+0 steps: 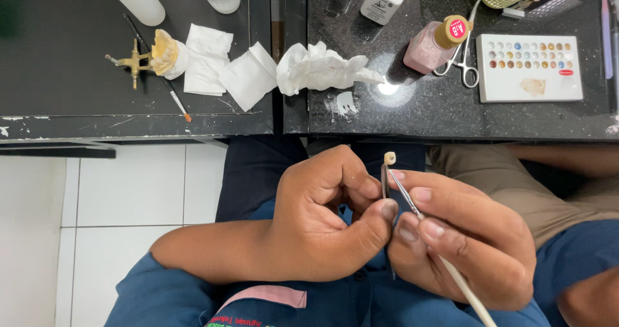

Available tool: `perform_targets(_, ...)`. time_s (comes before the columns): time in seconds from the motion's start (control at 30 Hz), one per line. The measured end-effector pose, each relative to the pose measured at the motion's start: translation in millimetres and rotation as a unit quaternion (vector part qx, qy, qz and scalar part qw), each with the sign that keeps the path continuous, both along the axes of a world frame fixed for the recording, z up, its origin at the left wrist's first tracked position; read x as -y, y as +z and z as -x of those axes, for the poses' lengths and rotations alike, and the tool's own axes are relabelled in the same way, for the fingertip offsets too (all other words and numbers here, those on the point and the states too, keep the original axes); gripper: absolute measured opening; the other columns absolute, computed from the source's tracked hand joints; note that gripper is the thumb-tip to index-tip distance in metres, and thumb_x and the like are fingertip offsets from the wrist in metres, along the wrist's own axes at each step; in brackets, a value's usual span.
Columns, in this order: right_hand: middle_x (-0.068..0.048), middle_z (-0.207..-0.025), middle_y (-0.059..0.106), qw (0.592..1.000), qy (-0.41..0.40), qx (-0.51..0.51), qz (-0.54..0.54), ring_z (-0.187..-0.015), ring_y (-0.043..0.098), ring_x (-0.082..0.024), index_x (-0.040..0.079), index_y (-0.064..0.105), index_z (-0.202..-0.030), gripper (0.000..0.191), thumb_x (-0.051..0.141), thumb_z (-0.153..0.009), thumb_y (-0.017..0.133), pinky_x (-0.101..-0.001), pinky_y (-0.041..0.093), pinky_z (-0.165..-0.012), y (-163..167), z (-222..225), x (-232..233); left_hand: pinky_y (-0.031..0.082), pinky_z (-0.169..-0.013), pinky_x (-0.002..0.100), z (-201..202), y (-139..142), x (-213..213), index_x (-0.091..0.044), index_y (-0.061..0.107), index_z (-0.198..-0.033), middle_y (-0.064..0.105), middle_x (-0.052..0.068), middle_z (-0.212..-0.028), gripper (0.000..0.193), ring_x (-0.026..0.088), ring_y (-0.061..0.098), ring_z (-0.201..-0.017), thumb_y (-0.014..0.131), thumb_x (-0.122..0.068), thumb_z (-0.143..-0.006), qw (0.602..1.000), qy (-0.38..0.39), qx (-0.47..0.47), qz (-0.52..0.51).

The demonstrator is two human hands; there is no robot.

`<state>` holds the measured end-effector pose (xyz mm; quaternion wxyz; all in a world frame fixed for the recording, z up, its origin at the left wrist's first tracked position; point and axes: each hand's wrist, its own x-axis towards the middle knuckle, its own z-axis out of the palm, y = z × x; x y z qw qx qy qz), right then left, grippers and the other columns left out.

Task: The person uses tweezers and a fine brush to apply material to a small dental prosthesis, then moves to a grinding machine to smooth the surface. The person holds the prosthesis with tweezers and presses it against the rotating grinding wheel.

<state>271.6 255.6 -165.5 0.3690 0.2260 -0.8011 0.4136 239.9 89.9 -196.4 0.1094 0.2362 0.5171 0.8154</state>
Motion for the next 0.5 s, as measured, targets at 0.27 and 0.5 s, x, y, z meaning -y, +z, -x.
perform_targets(0.27,-0.023,-0.103,0.063,1.0,-0.003,0.003,0.003,-0.096,0.078,-0.041,0.002,0.049,-0.105,0.032,0.002,-0.09,0.077,-0.0447,0.069,-0.079,3.6,0.4,-0.7,0.042,-0.056,0.017,1.6,0.5,-1.7,-0.005,0.052,-0.104,0.059,-0.002,-0.075,0.02,-0.003,0.051,-0.065,0.071,-0.002,-0.101,1.0,0.003,-0.002,0.0)
perform_targets(0.5,-0.022,-0.104,0.064,1.0,0.013,-0.015,0.022,-0.096,0.079,-0.041,0.002,0.048,-0.107,0.033,0.005,-0.092,0.077,-0.0442,0.071,-0.08,0.4,4.0,0.1,0.042,-0.056,0.017,0.4,0.7,-0.8,-0.005,0.053,-0.103,0.059,-0.002,-0.075,0.02,-0.003,0.05,-0.066,0.073,-0.003,-0.1,1.0,0.014,-0.006,0.017)
